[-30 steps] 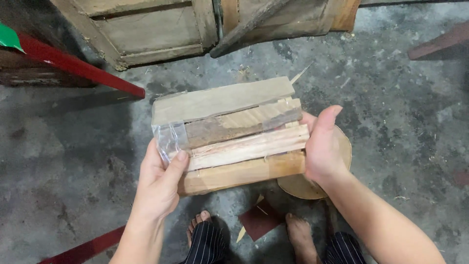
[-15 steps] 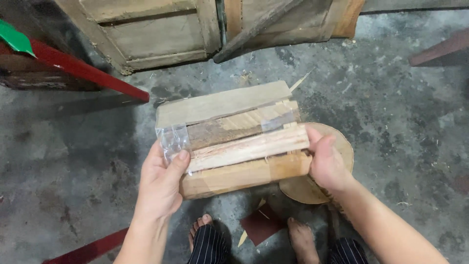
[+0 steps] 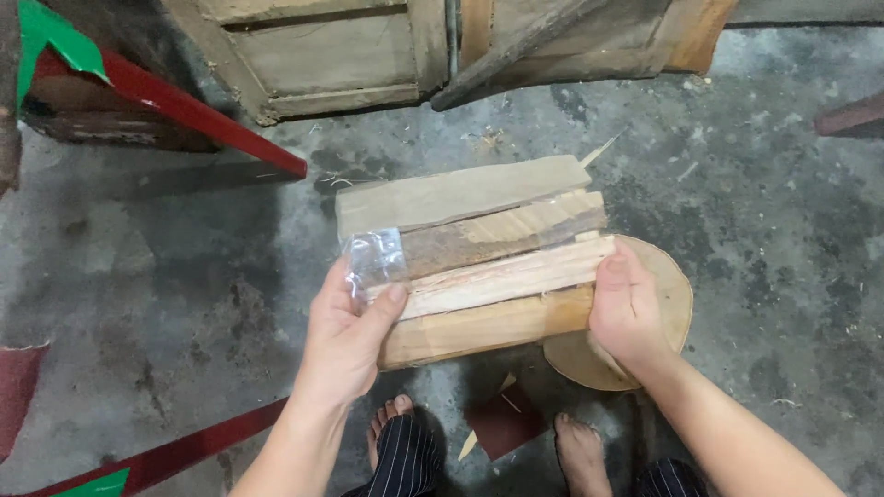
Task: Finishing a wooden drum frame by trimming excess wood with a sickle and sanding the surfaces for smoothness.
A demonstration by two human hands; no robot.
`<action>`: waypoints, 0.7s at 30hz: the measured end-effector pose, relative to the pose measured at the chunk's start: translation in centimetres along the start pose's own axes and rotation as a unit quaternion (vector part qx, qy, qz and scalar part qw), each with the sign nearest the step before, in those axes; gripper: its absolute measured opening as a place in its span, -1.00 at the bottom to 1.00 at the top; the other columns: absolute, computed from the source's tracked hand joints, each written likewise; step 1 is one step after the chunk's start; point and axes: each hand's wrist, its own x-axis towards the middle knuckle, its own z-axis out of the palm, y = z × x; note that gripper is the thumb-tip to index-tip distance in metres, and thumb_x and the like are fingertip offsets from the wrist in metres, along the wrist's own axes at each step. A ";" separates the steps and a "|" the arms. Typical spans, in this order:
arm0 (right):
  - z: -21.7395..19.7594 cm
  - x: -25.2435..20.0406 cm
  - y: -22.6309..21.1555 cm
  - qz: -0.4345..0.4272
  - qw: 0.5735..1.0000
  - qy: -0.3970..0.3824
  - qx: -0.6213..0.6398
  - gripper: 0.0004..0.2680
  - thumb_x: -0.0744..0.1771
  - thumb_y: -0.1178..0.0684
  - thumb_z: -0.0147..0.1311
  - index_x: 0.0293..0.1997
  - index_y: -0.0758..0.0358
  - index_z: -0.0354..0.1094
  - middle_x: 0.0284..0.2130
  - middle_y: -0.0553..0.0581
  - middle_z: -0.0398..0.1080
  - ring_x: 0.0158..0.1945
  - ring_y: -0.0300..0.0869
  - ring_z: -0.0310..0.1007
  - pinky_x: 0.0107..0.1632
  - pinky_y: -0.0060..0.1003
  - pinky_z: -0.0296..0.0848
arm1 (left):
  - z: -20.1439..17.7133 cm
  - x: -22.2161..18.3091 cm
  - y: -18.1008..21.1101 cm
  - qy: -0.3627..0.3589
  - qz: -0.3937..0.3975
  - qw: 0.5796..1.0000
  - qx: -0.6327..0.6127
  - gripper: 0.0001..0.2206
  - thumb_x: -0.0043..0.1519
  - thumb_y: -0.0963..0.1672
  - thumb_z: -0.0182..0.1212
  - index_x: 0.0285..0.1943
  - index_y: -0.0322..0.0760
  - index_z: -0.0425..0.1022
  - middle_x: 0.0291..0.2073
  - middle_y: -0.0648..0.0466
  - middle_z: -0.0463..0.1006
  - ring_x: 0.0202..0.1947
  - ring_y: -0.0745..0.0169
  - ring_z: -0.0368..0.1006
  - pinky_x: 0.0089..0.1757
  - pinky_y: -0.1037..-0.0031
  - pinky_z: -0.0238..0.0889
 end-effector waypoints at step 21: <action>2.2 2.3 11.0 0.098 0.948 -0.271 -0.137 -0.80 0.41 -0.01 0.01 -0.02 0.32 0.43 -0.24 0.45 0.52 -0.15 0.27 0.57 -0.13 0.15 0.51 | -1.1 -0.3 5.8 0.185 -0.013 0.979 -0.087 -0.74 0.15 -0.25 0.31 0.03 -0.39 0.55 -0.31 -0.13 0.66 -0.35 0.04 0.68 -0.31 0.22 0.62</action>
